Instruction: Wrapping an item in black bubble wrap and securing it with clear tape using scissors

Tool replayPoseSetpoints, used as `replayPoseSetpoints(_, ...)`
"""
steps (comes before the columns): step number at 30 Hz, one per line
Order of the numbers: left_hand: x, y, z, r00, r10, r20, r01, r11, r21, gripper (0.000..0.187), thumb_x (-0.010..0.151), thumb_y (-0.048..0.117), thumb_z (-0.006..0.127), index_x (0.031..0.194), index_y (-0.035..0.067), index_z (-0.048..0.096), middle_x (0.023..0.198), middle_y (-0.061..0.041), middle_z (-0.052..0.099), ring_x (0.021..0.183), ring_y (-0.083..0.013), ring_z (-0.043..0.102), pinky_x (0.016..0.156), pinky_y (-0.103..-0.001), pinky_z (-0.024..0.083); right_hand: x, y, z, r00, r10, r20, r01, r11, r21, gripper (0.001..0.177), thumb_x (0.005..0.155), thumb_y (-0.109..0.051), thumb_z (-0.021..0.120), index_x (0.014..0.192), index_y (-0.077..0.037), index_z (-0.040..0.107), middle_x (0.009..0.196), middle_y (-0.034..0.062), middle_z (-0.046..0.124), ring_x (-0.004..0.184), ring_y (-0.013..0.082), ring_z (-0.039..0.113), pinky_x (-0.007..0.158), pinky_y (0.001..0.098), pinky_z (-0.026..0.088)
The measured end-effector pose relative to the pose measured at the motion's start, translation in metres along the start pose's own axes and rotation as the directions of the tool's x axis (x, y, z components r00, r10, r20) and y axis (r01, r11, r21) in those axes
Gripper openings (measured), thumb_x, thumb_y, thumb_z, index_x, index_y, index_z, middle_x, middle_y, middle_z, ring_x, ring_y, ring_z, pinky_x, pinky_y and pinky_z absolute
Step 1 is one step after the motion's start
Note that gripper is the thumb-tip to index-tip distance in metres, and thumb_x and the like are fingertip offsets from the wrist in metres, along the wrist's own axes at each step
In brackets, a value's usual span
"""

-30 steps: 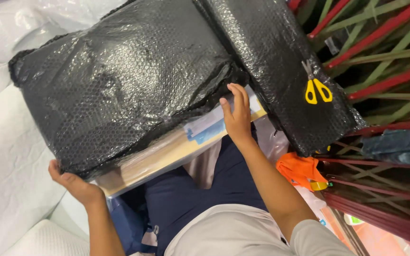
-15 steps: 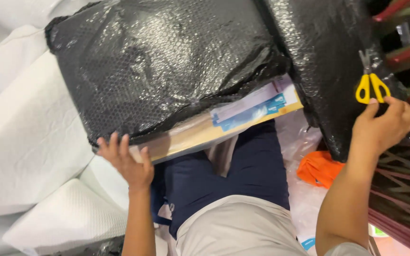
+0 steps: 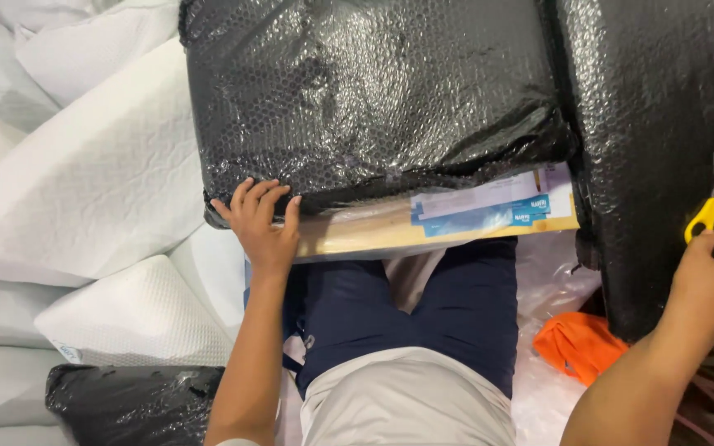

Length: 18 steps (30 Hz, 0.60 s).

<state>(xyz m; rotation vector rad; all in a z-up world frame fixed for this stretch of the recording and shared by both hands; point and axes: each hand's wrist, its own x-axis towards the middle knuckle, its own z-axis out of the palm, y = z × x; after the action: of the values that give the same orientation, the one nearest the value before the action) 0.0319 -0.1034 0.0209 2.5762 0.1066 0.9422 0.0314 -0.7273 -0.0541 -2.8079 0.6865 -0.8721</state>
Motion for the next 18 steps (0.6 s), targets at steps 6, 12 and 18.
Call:
replayPoseSetpoints(6,0.010,0.033,-0.002,1.000,-0.005,-0.028,0.003,0.997,-0.075,0.014,0.095,0.020,0.072,0.108,0.017,0.073,0.118,0.000,0.067,0.133,-0.0313,0.052,0.121,-0.067,0.006,-0.002,-0.002,-0.006,0.991,-0.113,-0.071,0.110,0.993,-0.051,0.030,0.094,-0.022,0.086,0.119,-0.005,0.083,0.111,0.0164,0.076,0.097,0.0349,0.068,0.079,0.0462,0.049)
replayPoseSetpoints(12,0.032,0.122,0.019,0.988,0.151,-0.016,-0.146,0.920,-0.364,0.014,0.099,0.010,0.063,0.111,0.009,0.069,0.119,-0.008,0.065,0.122,-0.0325,0.056,0.115,-0.052,0.033,-0.002,-0.038,-0.051,0.993,-0.088,-0.082,0.100,0.983,0.152,0.039,0.080,-0.002,0.092,0.112,0.003,0.070,0.123,0.0251,0.053,0.116,0.0463,0.054,0.102,0.0579,0.035)
replayPoseSetpoints(18,0.038,0.228,0.088,0.930,0.125,0.344,0.205,0.601,-0.773,0.021,0.098,0.003,0.063,0.118,0.004,0.069,0.103,-0.013,0.074,0.090,-0.0209,0.069,0.080,-0.032,0.057,-0.013,-0.031,-0.065,0.974,0.226,-0.021,-0.201,0.900,0.387,0.040,0.082,-0.008,0.088,0.112,0.001,0.063,0.123,0.0198,0.051,0.111,0.0383,0.055,0.095,0.0437,0.045)
